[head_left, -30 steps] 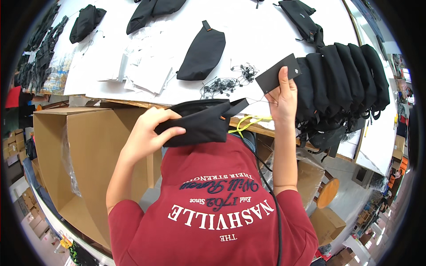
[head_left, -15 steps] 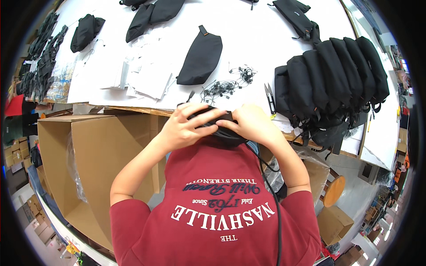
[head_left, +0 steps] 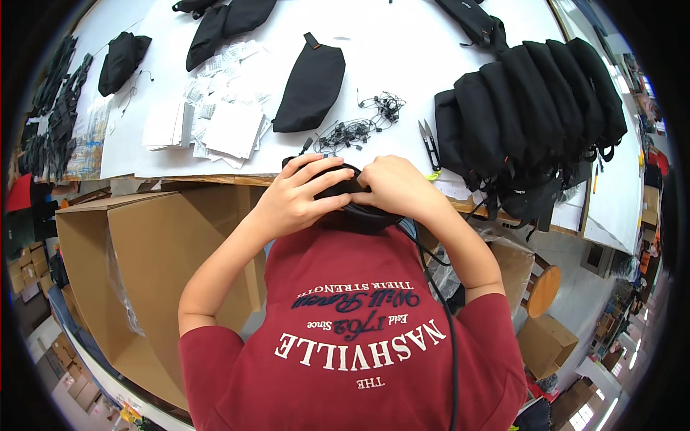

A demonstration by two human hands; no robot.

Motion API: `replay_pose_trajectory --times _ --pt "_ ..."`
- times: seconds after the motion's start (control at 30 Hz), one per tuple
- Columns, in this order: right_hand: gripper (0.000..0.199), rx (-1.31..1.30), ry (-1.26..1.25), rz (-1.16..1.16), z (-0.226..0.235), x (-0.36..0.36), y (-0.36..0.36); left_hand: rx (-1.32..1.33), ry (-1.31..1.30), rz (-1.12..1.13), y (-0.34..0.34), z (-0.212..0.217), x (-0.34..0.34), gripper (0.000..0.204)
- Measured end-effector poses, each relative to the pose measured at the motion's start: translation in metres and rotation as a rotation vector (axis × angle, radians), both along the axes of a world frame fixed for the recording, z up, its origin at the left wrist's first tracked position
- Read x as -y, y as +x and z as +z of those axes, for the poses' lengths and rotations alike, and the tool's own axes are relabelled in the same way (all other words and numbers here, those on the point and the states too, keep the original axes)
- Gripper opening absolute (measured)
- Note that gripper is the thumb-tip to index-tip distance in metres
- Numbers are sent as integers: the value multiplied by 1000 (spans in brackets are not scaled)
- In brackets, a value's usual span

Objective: Assembling small black gear pouches by attaching tags and inserting items.

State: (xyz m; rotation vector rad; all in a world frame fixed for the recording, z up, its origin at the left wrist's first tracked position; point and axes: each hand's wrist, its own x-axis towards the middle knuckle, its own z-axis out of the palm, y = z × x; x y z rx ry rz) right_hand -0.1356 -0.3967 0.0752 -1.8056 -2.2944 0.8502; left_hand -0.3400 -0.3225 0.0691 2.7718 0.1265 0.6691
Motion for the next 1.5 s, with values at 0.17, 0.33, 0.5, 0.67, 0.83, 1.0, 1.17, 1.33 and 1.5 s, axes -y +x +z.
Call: replay_pose_trajectory --times 0.17,0.33,0.5,0.67,0.83,1.0,1.17,1.33,1.5 --pt "28 -202 -97 -121 1 5 10 -13 -73 15 -1 -6 -8 26" --pt "37 -442 -129 -265 15 25 13 -108 -341 5 2 -8 -15 17" --pt "41 -396 -50 -243 13 34 16 -188 -491 -25 16 -9 -26 15" --pt "32 -280 -114 -207 12 37 21 71 -793 128 25 -13 -58 7" --pt "23 -240 -22 -106 -23 50 15 45 -583 674 -10 -54 -145 19" --pt "21 -208 49 -88 -7 49 12 -124 -41 794 -14 -65 -154 25" --pt "17 -168 276 -104 17 42 14 314 -669 712 18 -8 -122 18" --pt "12 -31 466 -81 35 27 21 70 -593 147 32 62 -54 13" --pt "12 -13 559 -34 46 21 14 16 -353 233 21 49 -52 21"
